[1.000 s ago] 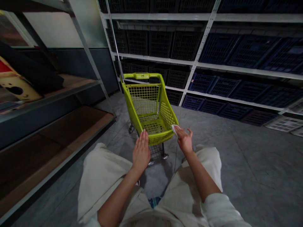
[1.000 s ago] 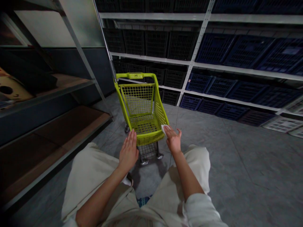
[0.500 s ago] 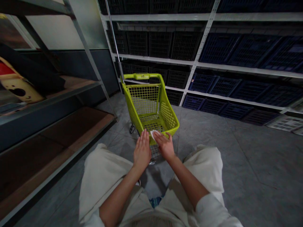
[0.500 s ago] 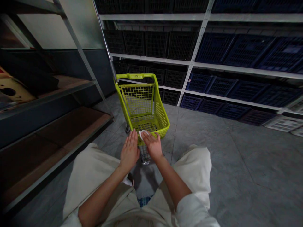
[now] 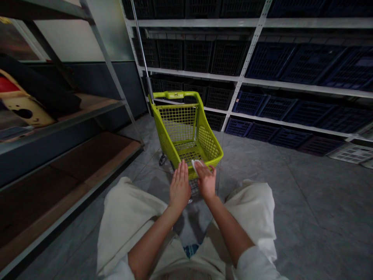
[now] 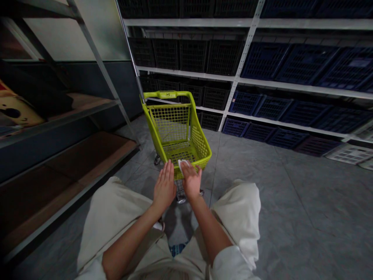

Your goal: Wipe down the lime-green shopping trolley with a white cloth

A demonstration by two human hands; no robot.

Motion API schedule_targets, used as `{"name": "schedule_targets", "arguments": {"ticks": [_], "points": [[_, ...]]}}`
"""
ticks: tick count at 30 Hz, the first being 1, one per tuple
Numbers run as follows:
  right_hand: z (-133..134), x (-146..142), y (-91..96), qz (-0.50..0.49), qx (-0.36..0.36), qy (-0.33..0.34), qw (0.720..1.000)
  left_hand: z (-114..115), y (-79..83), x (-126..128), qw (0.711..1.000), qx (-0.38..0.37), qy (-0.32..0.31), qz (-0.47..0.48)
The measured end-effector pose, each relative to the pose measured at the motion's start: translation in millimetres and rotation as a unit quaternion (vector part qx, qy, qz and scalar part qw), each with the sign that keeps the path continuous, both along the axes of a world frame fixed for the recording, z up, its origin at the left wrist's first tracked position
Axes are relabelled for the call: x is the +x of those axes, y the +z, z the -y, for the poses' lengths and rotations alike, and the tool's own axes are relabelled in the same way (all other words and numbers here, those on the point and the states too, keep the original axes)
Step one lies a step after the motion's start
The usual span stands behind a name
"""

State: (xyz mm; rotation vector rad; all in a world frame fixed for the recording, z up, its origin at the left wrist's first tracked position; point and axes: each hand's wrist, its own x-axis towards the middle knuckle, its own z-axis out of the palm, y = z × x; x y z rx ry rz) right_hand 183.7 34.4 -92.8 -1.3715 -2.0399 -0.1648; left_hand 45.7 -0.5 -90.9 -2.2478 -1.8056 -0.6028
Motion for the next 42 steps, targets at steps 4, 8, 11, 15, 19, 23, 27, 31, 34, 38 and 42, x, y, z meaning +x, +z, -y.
{"name": "schedule_targets", "arguments": {"ticks": [4,8,11,15,19,23,27,31,34,38,42], "points": [[6,-32,4.4,-0.015,-0.016,0.041,0.999,-3,0.1,-2,1.000,0.009,0.008,-0.002],[-5,1,6.4,0.046,-0.017,0.095,0.994,-3,2.6,-8,1.000,0.002,0.005,-0.011],[-18,48,0.9,0.052,-0.003,0.046,0.998,-2,4.8,-9,1.000,-0.006,0.002,-0.012],[-33,88,-8.1,0.013,0.017,-0.057,0.998,0,6.2,-7,1.000,-0.014,0.000,-0.012],[-27,61,-13.1,-0.024,0.024,-0.115,0.993,-1,4.8,-2,1.000,-0.015,0.002,-0.001],[-5,-4,-14.0,-0.024,0.009,-0.019,0.999,-3,1.8,0,1.000,-0.004,0.005,0.002],[6,-29,-8.1,-0.017,-0.008,0.045,0.999,-3,1.3,-4,1.000,0.005,0.007,-0.003],[-5,11,-2.0,0.051,-0.009,0.090,0.995,0,4.3,-10,1.000,0.003,-0.006,-0.008],[-21,56,-4.0,0.055,0.003,0.026,0.998,2,6.1,-10,1.000,0.003,-0.011,-0.006],[-36,89,-10.7,0.001,0.015,-0.066,0.998,2,6.0,-7,1.000,0.002,-0.018,0.002],[-26,58,-14.7,-0.029,0.024,-0.106,0.994,1,3.7,-2,1.000,-0.003,-0.012,0.004]]}}
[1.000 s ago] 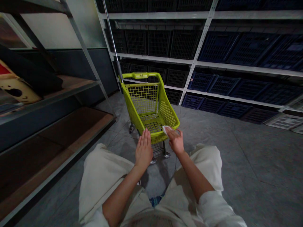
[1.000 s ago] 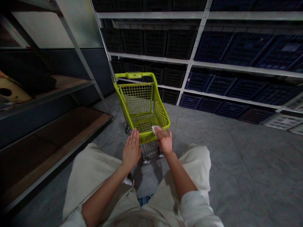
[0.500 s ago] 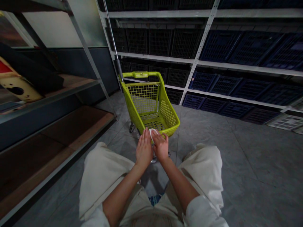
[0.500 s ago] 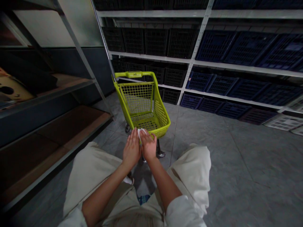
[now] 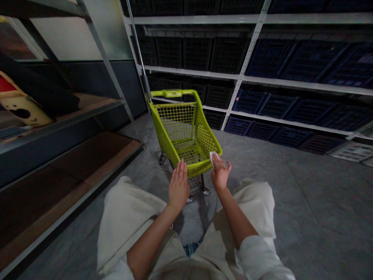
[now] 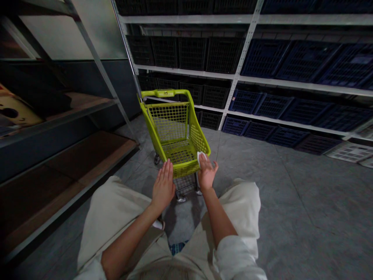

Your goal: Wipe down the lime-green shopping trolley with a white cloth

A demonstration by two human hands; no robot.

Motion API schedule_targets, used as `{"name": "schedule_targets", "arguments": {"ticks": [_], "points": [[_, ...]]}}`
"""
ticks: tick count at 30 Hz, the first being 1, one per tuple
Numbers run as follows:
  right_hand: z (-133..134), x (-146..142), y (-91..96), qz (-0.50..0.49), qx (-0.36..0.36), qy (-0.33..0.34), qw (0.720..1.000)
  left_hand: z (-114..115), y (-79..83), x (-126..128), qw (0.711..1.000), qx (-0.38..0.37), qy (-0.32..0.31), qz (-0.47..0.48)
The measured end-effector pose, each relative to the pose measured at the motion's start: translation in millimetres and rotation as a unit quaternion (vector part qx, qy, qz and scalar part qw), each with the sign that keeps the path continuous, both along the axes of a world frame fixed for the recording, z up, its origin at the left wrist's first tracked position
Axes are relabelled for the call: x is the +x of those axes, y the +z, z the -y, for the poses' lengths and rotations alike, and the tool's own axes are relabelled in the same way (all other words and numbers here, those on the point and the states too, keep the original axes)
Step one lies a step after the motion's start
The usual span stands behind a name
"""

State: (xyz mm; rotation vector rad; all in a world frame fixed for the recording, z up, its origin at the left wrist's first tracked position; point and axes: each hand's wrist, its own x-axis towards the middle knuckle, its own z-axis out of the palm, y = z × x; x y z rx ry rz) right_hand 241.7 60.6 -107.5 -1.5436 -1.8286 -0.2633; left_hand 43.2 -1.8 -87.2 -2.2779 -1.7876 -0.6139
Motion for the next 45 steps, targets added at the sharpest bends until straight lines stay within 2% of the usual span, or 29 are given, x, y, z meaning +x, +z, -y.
{"name": "schedule_targets", "arguments": {"ticks": [5,8,10,13,17,20,23,27,30,32,35,40,42,45], "points": [[30,-75,1.5,0.007,-0.015,0.119,0.993,-3,-2.2,1,1.000,-0.001,0.010,-0.005],[35,-86,6.2,0.010,-0.034,0.151,0.988,-3,-0.5,-2,1.000,-0.004,0.013,-0.015],[30,-72,8.7,0.045,-0.045,0.181,0.982,-2,1.6,-4,1.000,-0.005,0.007,-0.022],[13,-30,8.9,0.078,-0.039,0.186,0.979,-1,3.9,-6,1.000,-0.005,-0.002,-0.016],[-12,31,5.2,0.040,-0.022,0.080,0.996,-1,0.9,-4,1.000,0.003,-0.009,0.009],[-20,44,4.0,0.007,-0.021,0.019,1.000,-2,-5.0,2,1.000,0.012,-0.010,0.024],[-10,16,5.0,-0.013,-0.025,0.016,0.999,-4,-8.9,7,1.000,0.012,-0.005,0.027],[18,-49,7.3,0.001,-0.036,0.124,0.992,-5,-7.7,9,1.000,0.005,0.008,0.017],[29,-74,9.1,0.017,-0.047,0.169,0.984,-5,-4.6,5,1.000,0.002,0.010,0.004],[27,-68,9.7,0.039,-0.048,0.181,0.982,-4,-2.9,3,1.000,0.000,0.005,0.000],[11,-30,9.3,0.075,-0.037,0.178,0.980,-3,-2.2,0,1.000,0.002,-0.007,0.006],[-19,42,8.4,0.066,-0.031,0.060,0.996,-3,-5.2,2,1.000,0.010,-0.011,0.018],[-22,50,8.2,0.053,-0.032,0.026,0.998,-3,-6.5,5,1.000,0.011,-0.008,0.018],[-12,27,7.3,0.031,-0.027,0.006,0.999,-2,-7.2,10,1.000,0.013,-0.005,0.018]]}}
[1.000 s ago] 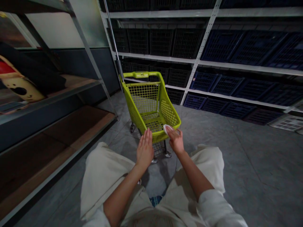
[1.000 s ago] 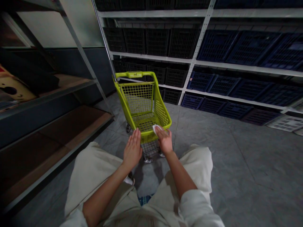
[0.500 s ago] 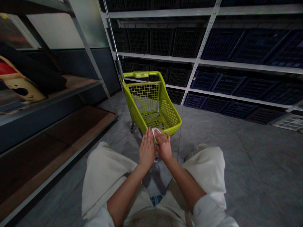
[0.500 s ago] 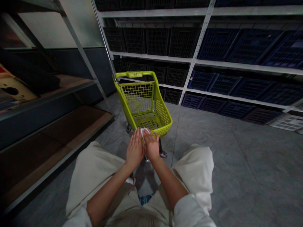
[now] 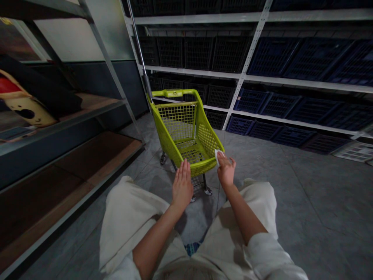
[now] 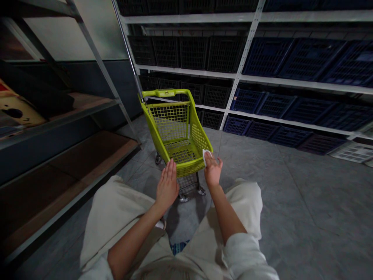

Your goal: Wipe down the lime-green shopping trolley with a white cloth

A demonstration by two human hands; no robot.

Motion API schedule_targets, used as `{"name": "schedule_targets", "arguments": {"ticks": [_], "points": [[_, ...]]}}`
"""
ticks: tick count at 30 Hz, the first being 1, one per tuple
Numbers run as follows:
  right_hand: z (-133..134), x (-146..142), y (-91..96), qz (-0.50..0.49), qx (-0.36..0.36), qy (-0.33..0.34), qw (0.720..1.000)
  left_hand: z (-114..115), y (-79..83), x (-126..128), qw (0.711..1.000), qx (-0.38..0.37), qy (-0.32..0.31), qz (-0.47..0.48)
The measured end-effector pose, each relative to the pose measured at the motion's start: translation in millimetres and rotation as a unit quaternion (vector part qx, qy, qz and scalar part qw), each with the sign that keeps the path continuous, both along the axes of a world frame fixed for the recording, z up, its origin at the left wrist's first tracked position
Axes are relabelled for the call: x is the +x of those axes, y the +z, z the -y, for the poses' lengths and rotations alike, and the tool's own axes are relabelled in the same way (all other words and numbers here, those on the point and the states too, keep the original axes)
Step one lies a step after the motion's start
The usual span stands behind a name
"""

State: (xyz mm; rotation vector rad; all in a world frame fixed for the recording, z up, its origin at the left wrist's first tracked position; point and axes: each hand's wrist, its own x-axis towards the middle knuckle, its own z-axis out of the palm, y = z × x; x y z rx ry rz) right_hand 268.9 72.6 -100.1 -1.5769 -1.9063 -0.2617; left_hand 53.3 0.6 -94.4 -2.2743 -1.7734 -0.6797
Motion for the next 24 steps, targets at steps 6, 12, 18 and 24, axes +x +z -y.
{"name": "schedule_targets", "arguments": {"ticks": [6,12,18,24], "points": [[38,-83,0.5,0.014,-0.012,0.130,0.991,0,2.8,2,1.000,-0.017,0.007,0.000],[24,-49,8.4,0.063,-0.017,0.182,0.981,0,3.9,-6,1.000,-0.007,-0.010,-0.011],[-12,29,7.0,0.034,0.002,0.060,0.998,1,4.4,-2,1.000,-0.008,-0.013,-0.020],[10,-24,3.3,0.019,0.017,0.045,0.999,1,2.5,5,1.000,-0.012,-0.006,-0.022]]}}
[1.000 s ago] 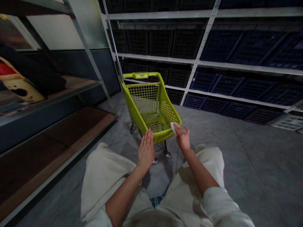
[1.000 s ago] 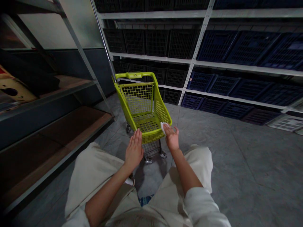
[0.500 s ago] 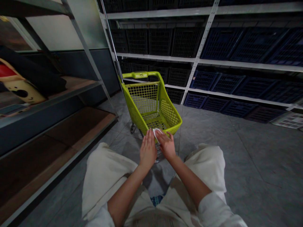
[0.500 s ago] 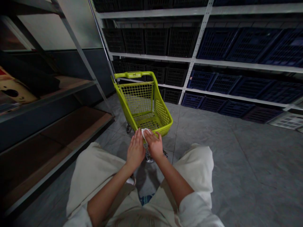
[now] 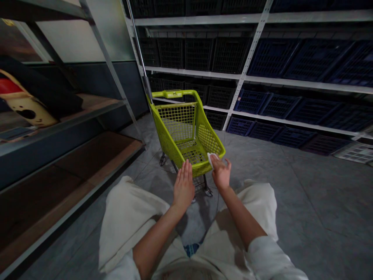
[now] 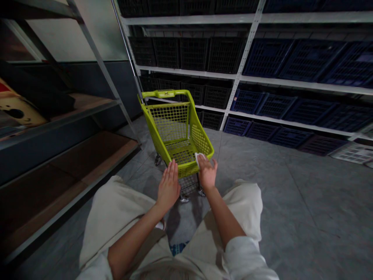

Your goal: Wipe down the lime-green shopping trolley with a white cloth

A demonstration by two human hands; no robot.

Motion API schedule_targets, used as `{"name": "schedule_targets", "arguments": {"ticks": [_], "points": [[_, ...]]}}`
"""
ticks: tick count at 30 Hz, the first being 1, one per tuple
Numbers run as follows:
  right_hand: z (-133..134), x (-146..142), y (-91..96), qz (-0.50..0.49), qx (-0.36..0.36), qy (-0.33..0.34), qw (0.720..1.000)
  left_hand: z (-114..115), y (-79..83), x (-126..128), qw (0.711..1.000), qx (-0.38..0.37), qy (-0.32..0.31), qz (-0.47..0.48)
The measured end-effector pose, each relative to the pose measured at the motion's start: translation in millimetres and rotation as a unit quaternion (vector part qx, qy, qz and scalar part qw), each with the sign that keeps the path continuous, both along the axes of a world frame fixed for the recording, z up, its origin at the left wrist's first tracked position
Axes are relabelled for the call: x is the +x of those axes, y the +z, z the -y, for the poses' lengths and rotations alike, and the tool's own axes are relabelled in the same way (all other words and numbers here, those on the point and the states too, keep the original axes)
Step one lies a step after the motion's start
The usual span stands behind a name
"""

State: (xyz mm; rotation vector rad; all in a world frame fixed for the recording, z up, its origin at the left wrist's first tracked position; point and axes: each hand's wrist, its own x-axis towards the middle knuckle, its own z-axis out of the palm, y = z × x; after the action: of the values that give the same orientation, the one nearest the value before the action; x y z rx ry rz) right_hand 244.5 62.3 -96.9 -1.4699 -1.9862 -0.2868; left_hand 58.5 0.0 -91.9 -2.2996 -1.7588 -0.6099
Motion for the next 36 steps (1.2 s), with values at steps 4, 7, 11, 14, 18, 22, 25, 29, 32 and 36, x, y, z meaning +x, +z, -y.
{"name": "schedule_targets", "arguments": {"ticks": [4,7,11,14,18,22,25,29,32,36], "points": [[25,-52,-4.4,0.028,0.003,0.094,0.995,0,1.6,-1,1.000,-0.010,0.011,-0.019],[27,-51,-3.9,0.057,0.013,0.138,0.989,1,2.8,-4,1.000,-0.008,0.011,-0.026],[5,0,-0.3,0.085,0.009,0.131,0.988,2,2.5,-7,1.000,0.005,0.003,-0.018],[-13,41,1.4,0.061,0.006,0.053,0.997,1,1.6,-5,1.000,0.006,0.001,-0.013],[-16,45,1.4,0.016,0.002,-0.020,1.000,0,0.0,2,1.000,0.005,0.006,-0.010],[8,-12,0.0,-0.002,-0.003,0.031,1.000,-1,-1.4,7,1.000,0.001,0.016,-0.006],[26,-54,0.6,0.006,-0.013,0.090,0.996,-1,-1.5,5,1.000,0.003,0.018,-0.007],[27,-56,4.5,0.043,-0.023,0.135,0.990,0,-0.6,-4,1.000,0.008,0.019,-0.008],[12,-19,5.1,0.080,-0.013,0.134,0.988,1,0.5,-8,1.000,0.012,0.013,-0.012],[-10,37,2.6,0.050,0.000,0.036,0.998,3,1.9,-8,1.000,0.008,0.009,-0.016]]}}
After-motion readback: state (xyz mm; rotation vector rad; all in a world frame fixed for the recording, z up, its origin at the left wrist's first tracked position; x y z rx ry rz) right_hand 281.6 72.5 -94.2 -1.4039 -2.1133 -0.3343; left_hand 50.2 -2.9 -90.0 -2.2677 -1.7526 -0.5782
